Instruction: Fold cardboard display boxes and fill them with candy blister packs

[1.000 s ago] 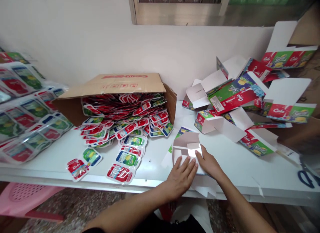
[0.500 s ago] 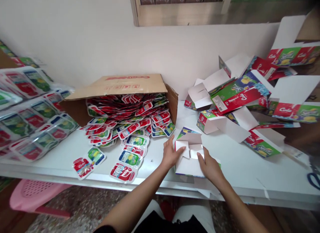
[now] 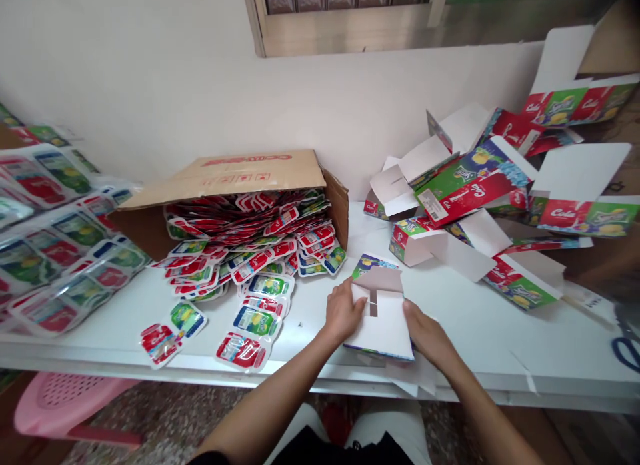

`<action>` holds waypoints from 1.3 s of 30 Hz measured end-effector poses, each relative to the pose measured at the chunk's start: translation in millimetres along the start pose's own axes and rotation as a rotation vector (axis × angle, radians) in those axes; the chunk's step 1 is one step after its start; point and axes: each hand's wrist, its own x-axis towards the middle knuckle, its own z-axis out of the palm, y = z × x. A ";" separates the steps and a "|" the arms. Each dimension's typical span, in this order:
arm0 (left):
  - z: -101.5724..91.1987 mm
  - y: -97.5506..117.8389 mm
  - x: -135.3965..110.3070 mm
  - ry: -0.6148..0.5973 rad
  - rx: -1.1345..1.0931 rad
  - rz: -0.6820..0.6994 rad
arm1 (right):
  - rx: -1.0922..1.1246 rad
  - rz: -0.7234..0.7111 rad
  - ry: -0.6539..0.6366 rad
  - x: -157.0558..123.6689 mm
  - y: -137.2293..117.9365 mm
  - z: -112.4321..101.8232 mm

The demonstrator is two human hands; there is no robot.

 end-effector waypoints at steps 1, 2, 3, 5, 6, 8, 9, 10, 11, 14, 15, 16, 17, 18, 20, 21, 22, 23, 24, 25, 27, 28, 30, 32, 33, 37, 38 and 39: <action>0.1 0.1 -0.6 -0.007 0.002 0.010 | 0.117 0.037 0.004 7.8 3.4 -6.5; 0.3 0.5 -0.5 -0.013 0.003 0.021 | 0.248 0.072 0.007 16.3 4.8 -13.5; 0.6 1.2 0.2 -0.019 -0.003 0.032 | 0.373 0.088 0.007 24.8 3.9 -20.3; 1.3 1.3 3.5 -0.034 -0.073 0.025 | 0.535 0.014 -0.054 38.3 -4.0 -30.8; 1.4 0.0 5.4 -0.046 -0.129 0.010 | 0.554 -0.062 -0.134 42.2 -9.6 -33.5; 0.2 -6.3 6.6 -0.076 -0.243 -0.030 | 0.485 -0.199 -0.322 43.4 -20.1 -33.2; -1.0 -11.0 4.6 -0.087 -0.282 -0.049 | 0.429 -0.237 -0.384 41.2 -23.5 -30.6; -2.5 -16.1 0.1 -0.093 -0.314 -0.060 | 0.373 -0.258 -0.412 38.0 -25.2 -26.8; -3.9 -21.0 -6.8 -0.094 -0.347 -0.055 | 0.323 -0.274 -0.404 34.1 -25.3 -22.5; -5.4 -29.3 -36.4 -0.090 -0.464 0.022 | 0.130 -0.343 -0.286 22.9 -21.7 -10.4; -4.8 -29.4 -45.9 -0.094 -0.480 0.043 | 0.039 -0.372 -0.246 20.2 -20.9 -7.8; -3.7 -28.3 -53.9 -0.095 -0.495 0.044 | -0.054 -0.398 -0.212 18.0 -20.9 -6.0; -2.4 -26.5 -59.7 -0.097 -0.500 0.038 | -0.134 -0.420 -0.187 16.5 -21.7 -5.0; -1.2 -24.3 -63.2 -0.099 -0.507 0.024 | -0.194 -0.436 -0.175 15.4 -23.2 -4.6; 0.3 -20.2 -64.9 -0.105 -0.519 0.004 | -0.260 -0.444 -0.177 14.6 -27.1 -4.3; 0.5 -18.7 -64.1 -0.106 -0.521 0.000 | -0.281 -0.433 -0.179 14.5 -29.1 -4.0; 0.2 -17.6 -63.0 -0.105 -0.523 -0.004 | -0.302 -0.415 -0.178 14.4 -31.0 -3.5; -0.3 -16.9 -61.9 -0.103 -0.524 -0.007 | -0.321 -0.395 -0.171 14.4 -32.8 -2.8; -0.8 -16.5 -61.2 -0.097 -0.525 -0.011 | -0.341 -0.378 -0.161 14.2 -34.6 -1.8; -1.4 -16.3 -60.9 -0.091 -0.525 -0.013 | -0.358 -0.364 -0.152 14.0 -36.2 -0.7; -1.9 -16.3 -61.4 -0.089 -0.526 -0.018 | -0.392 -0.343 -0.144 13.2 -39.4 1.5; -1.9 -16.5 -62.0 -0.091 -0.530 -0.022 | -0.413 -0.334 -0.141 12.7 -40.8 2.6; -1.6 -17.1 -63.3 -0.099 -0.541 -0.033 | -0.464 -0.318 -0.126 11.8 -42.8 4.7; -1.4 -18.0 -64.7 -0.106 -0.554 -0.047 | -0.509 -0.327 -0.105 11.2 -43.4 6.8; -1.4 -18.4 -65.4 -0.108 -0.560 -0.052 | -0.526 -0.339 -0.096 11.1 -43.3 7.9; -2.1 -18.7 -67.2 -0.100 -0.595 -0.072 | -0.586 -0.386 -0.078 11.8 -43.9 10.8; -2.1 -18.5 -67.5 -0.097 -0.602 -0.076 | -0.606 -0.386 -0.069 12.1 -44.8 11.2; -2.0 -18.4 -67.7 -0.093 -0.608 -0.079 | -0.623 -0.386 -0.060 12.3 -46.0 11.3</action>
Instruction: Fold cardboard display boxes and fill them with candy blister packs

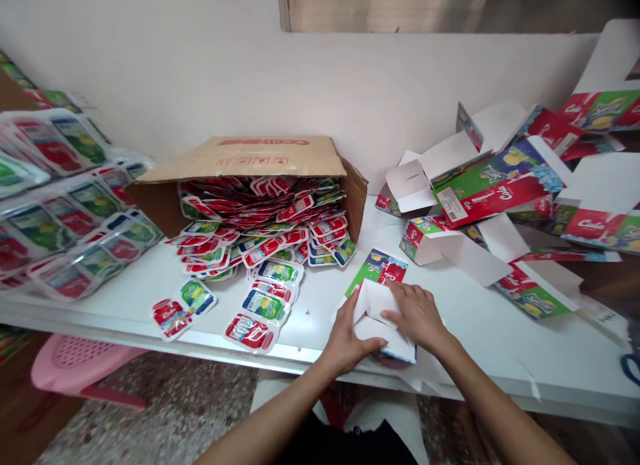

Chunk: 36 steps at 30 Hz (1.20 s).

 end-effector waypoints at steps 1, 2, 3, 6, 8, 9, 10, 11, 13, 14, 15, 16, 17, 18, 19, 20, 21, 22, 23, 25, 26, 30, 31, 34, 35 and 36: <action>0.3 -0.3 -0.3 0.004 -0.006 0.000 | -0.015 0.003 0.002 0.5 -0.7 -0.8; 0.7 -0.8 -0.6 0.008 -0.013 0.002 | -0.025 0.007 0.003 0.8 -1.2 -1.6; 1.1 -1.7 -1.0 0.014 -0.019 0.005 | -0.030 0.007 -0.001 0.7 -1.2 -2.4; 2.3 -6.0 -2.8 0.028 -0.024 0.024 | -0.019 -0.025 -0.047 -1.0 1.3 -3.7; 2.9 -8.9 -3.7 0.029 -0.025 0.042 | 0.011 -0.082 -0.106 -2.3 2.8 -2.6; 3.1 -10.1 -3.9 0.029 -0.030 0.053 | 0.019 -0.106 -0.131 -2.5 2.4 -1.5; 3.4 -11.0 -3.8 0.030 -0.038 0.065 | 0.012 -0.112 -0.141 -2.4 0.8 0.0; 3.6 -11.7 -3.5 0.032 -0.048 0.077 | -0.009 -0.101 -0.136 -2.1 -2.0 1.7; 4.2 -12.9 -2.6 0.037 -0.064 0.101 | -0.078 -0.041 -0.101 -1.0 -9.7 4.5; 4.5 -13.6 -2.2 0.039 -0.071 0.107 | -0.107 -0.009 -0.085 -0.7 -13.6 5.2; 4.6 -14.4 -2.1 0.040 -0.077 0.109 | -0.119 0.011 -0.077 -0.7 -16.7 5.0; 4.5 -15.5 -2.3 0.042 -0.082 0.108 | -0.111 0.015 -0.078 -1.3 -18.2 4.0; 4.0 -16.5 -2.9 0.041 -0.085 0.103 | -0.085 0.001 -0.089 -2.2 -18.0 2.3; 3.0 -17.4 -4.0 0.041 -0.083 0.096 | -0.040 -0.026 -0.107 -3.3 -16.0 0.2; 1.4 -17.7 -5.6 0.042 -0.066 0.087 | 0.021 -0.063 -0.127 -4.5 -12.5 -2.0; -0.8 -17.3 -7.6 0.046 -0.027 0.077 | 0.087 -0.096 -0.141 -5.5 -8.0 -3.9; -3.5 -16.0 -10.0 0.055 0.034 0.062 | 0.152 -0.119 -0.151 -6.4 -3.2 -5.4; -6.7 -13.6 -12.9 0.066 0.111 0.034 | 0.209 -0.128 -0.153 -7.1 1.2 -6.4; -10.1 -10.2 -16.3 0.069 0.189 -0.004 | 0.253 -0.126 -0.142 -7.9 4.5 -7.2; -17.1 -1.2 -24.1 0.027 0.278 -0.079 | 0.300 -0.124 -0.089 -11.4 6.3 -10.3; -20.3 3.7 -28.3 -0.005 0.280 -0.100 | 0.307 -0.140 -0.042 -14.7 4.7 -13.7; -30.2 11.8 -42.3 0.060 0.221 0.079 | 0.249 -0.322 0.380 -43.1 -11.6 -38.2; -32.8 7.9 -44.2 0.110 0.228 0.181 | 0.216 -0.373 0.516 -53.3 -15.8 -42.5; -42.9 -20.3 -46.6 0.158 0.270 0.452 | 0.106 -0.532 0.725 -85.3 -24.1 -32.9; -46.7 -32.8 -47.1 0.139 0.274 0.474 | 0.078 -0.593 0.702 -95.0 -25.6 -21.9; -50.3 -44.9 -47.9 0.113 0.257 0.450 | 0.063 -0.654 0.643 -103.7 -26.7 -8.5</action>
